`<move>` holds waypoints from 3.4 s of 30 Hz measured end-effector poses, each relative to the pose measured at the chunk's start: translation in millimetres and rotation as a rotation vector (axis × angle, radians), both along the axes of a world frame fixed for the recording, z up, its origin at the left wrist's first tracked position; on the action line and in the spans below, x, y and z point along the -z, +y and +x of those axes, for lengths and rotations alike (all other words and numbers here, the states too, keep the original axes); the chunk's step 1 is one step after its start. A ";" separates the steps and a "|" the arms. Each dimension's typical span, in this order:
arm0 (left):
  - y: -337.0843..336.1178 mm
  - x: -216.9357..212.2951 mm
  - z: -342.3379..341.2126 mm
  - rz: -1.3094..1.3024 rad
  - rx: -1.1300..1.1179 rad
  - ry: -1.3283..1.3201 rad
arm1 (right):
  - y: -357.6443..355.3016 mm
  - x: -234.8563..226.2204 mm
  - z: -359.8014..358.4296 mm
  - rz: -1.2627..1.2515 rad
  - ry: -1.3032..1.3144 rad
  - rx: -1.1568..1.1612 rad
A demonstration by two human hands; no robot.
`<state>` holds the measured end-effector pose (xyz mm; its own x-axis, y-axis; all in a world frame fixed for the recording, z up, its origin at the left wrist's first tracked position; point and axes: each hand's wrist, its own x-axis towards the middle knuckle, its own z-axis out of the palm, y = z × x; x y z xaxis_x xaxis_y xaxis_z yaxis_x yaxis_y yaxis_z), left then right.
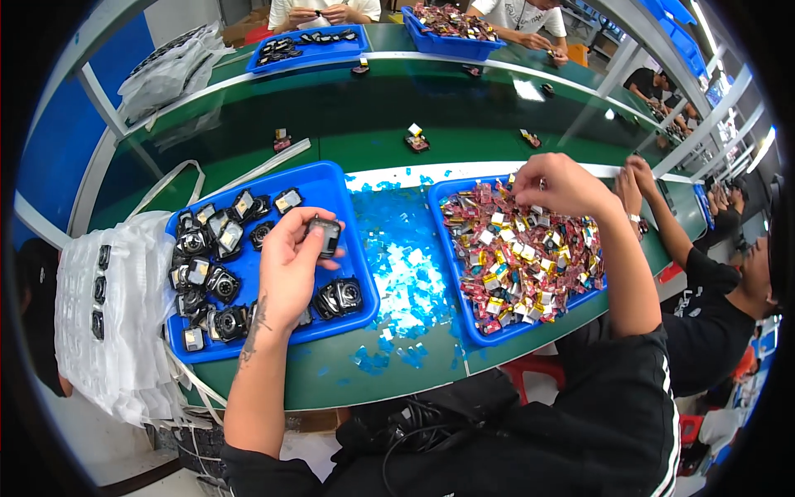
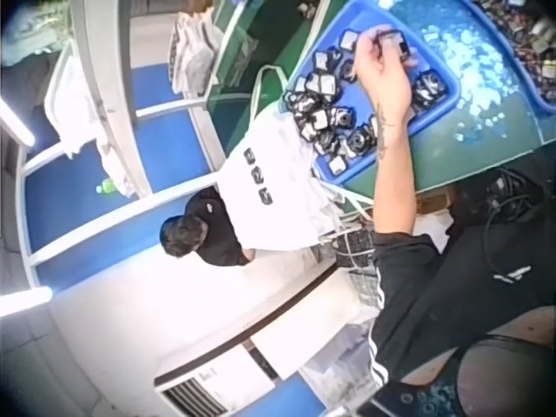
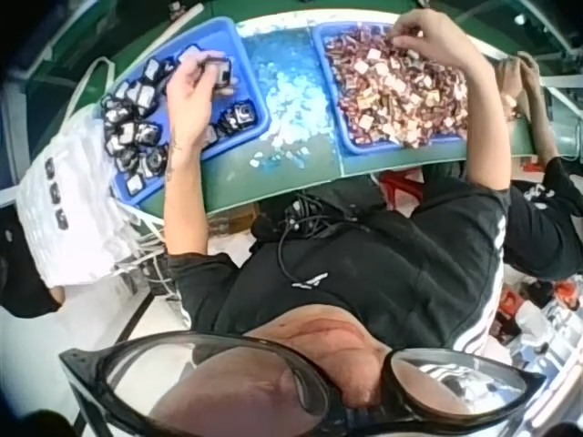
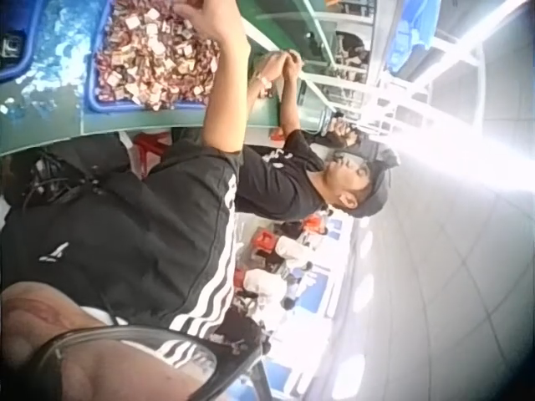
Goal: Assembling electronic components by manually placing small modules into larger housings on a production line.
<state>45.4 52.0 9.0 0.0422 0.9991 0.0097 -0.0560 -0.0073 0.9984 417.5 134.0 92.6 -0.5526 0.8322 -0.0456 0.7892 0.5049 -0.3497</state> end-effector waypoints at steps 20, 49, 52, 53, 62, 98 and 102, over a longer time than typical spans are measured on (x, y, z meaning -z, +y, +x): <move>-15.8 -1.0 24.6 -0.173 0.153 -0.196 | -60.6 41.8 -37.2 0.132 0.338 0.187; -40.5 -2.1 54.2 0.313 0.279 0.171 | -120.2 40.9 -114.6 -0.536 1.086 0.240; -40.4 -2.7 54.7 0.339 0.289 0.191 | -118.0 38.7 -109.0 -0.581 0.984 0.207; -41.0 -2.9 55.4 0.331 0.290 0.190 | -116.9 37.8 -109.1 -0.580 0.984 0.208; -42.4 -3.9 53.4 0.512 0.108 0.328 | -100.2 42.0 -113.1 -0.961 1.049 0.148; -41.5 2.0 48.8 0.020 0.362 -0.107 | -104.2 32.4 -108.3 -0.653 0.923 0.113; -41.5 0.8 50.9 -0.005 0.418 -0.236 | -109.0 32.7 -110.9 -0.647 0.961 0.152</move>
